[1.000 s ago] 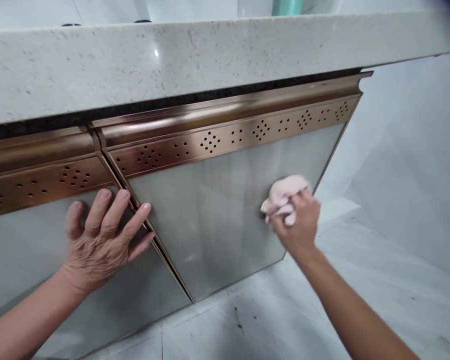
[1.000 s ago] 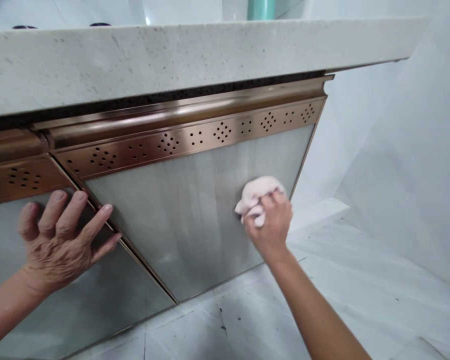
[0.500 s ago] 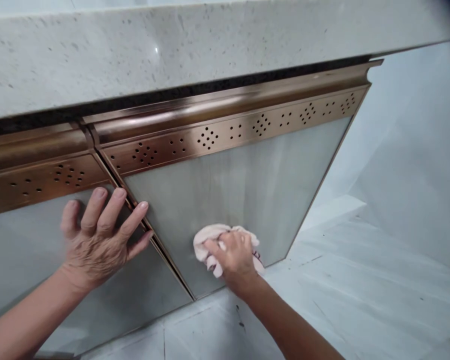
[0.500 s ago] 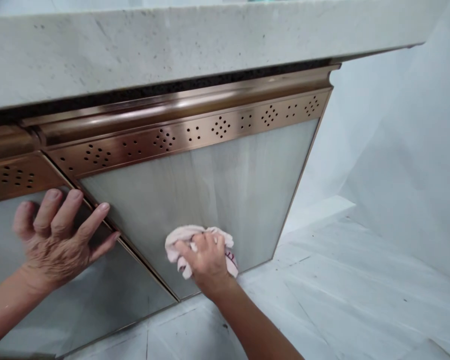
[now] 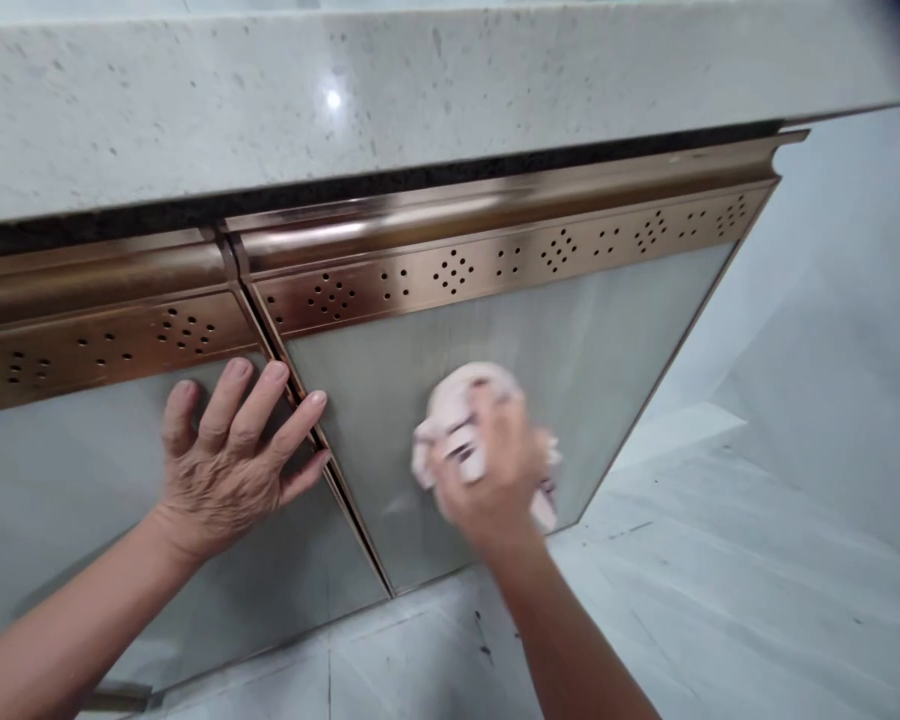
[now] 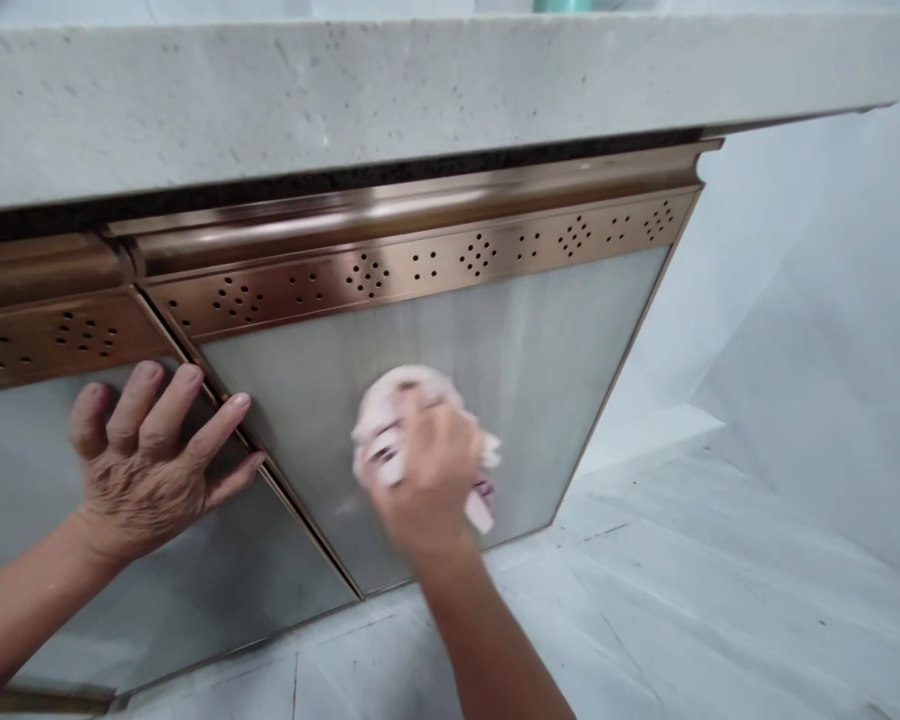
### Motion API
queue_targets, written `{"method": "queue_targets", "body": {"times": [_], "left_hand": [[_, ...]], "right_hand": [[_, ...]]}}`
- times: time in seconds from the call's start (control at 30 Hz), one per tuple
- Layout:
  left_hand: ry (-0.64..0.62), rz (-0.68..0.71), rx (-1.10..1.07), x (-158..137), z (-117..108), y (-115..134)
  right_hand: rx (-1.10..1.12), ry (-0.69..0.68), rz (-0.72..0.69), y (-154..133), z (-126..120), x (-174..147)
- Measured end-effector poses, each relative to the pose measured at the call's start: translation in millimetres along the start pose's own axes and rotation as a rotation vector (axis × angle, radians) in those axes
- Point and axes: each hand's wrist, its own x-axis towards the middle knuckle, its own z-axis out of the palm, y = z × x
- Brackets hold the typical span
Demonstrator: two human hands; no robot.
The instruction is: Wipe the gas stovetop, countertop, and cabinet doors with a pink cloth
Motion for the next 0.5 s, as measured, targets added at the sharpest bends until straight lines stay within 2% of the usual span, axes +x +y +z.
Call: {"method": "queue_targets", "body": {"times": [0.07, 0.13, 0.2, 0.27, 0.33, 0.4, 0.5], "left_hand": [[-0.021, -0.011, 0.004, -0.5, -0.1, 0.1], [-0.052, -0.021, 0.007, -1.1, -0.8, 0.6], [-0.07, -0.029, 0.005, -1.9, -1.3, 1.2], [-0.068, -0.031, -0.007, -2.7, -1.4, 1.4], [-0.071, -0.041, -0.028, -3.2, -1.2, 1.1], [-0.077, -0.044, -0.061, -3.2, -0.9, 0.3], [-0.085, -0.054, -0.089, -1.7, -1.1, -1.2]], "right_hand": [[0.016, -0.093, -0.27, -22.3, 7.3, -30.2], [0.008, -0.099, -0.361, -11.6, 9.5, -43.5], [-0.033, -0.02, -0.262, 26.6, 8.5, -38.3], [-0.091, 0.094, -0.024, 73.1, 6.6, -22.7], [-0.131, 0.178, 0.198, 106.3, 5.0, -7.9], [-0.137, 0.208, 0.287, 113.2, 5.3, -1.4], [-0.037, 0.073, 0.137, 77.4, 12.6, -9.5]]}}
